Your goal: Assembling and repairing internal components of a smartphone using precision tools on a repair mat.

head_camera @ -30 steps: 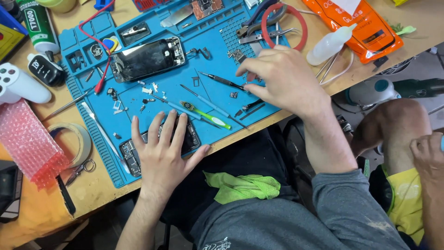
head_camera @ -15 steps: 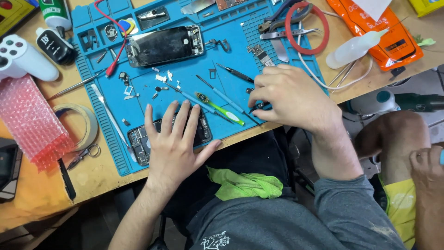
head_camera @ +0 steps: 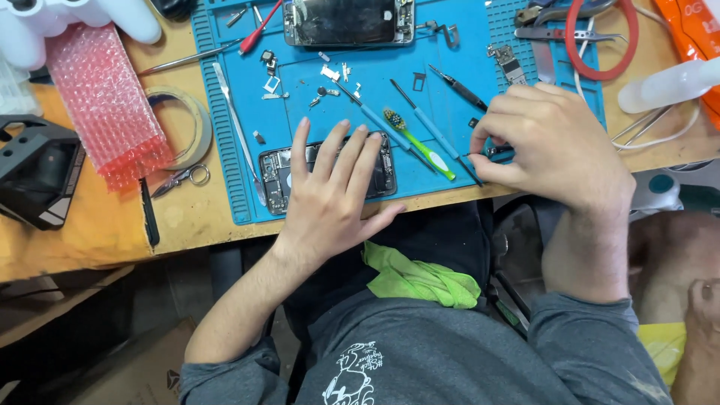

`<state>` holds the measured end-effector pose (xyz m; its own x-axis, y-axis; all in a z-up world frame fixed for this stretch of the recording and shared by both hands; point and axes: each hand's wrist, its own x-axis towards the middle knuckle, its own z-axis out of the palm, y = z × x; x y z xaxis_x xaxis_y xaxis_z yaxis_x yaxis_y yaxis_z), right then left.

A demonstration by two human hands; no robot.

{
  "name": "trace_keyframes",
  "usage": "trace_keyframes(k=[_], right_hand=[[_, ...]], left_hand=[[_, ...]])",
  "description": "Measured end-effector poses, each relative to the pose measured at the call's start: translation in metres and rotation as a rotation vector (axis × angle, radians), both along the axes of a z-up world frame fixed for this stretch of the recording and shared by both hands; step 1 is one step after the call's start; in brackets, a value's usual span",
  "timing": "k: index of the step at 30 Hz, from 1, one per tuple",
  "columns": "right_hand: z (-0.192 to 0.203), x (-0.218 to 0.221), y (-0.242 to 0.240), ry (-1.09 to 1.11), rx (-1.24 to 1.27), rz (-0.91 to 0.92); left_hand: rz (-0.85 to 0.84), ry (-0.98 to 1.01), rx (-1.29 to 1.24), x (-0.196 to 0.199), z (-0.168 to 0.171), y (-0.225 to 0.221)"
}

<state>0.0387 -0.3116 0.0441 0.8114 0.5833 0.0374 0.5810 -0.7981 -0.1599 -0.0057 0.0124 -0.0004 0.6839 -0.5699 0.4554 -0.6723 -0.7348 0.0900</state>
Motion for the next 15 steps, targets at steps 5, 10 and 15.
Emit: trace_keyframes(k=[5, 10, 15], right_hand=[[0.008, -0.005, -0.001, -0.059, 0.140, 0.027], [0.012, -0.006, 0.004, 0.056, 0.310, 0.030], [0.015, -0.006, 0.009, 0.133, 0.444, 0.060]], left_hand=[[-0.193, -0.078, -0.104, 0.000, 0.010, 0.016], [-0.282, -0.091, -0.071, 0.007, 0.001, 0.021], [-0.320, -0.131, -0.073, 0.007, -0.001, 0.021]])
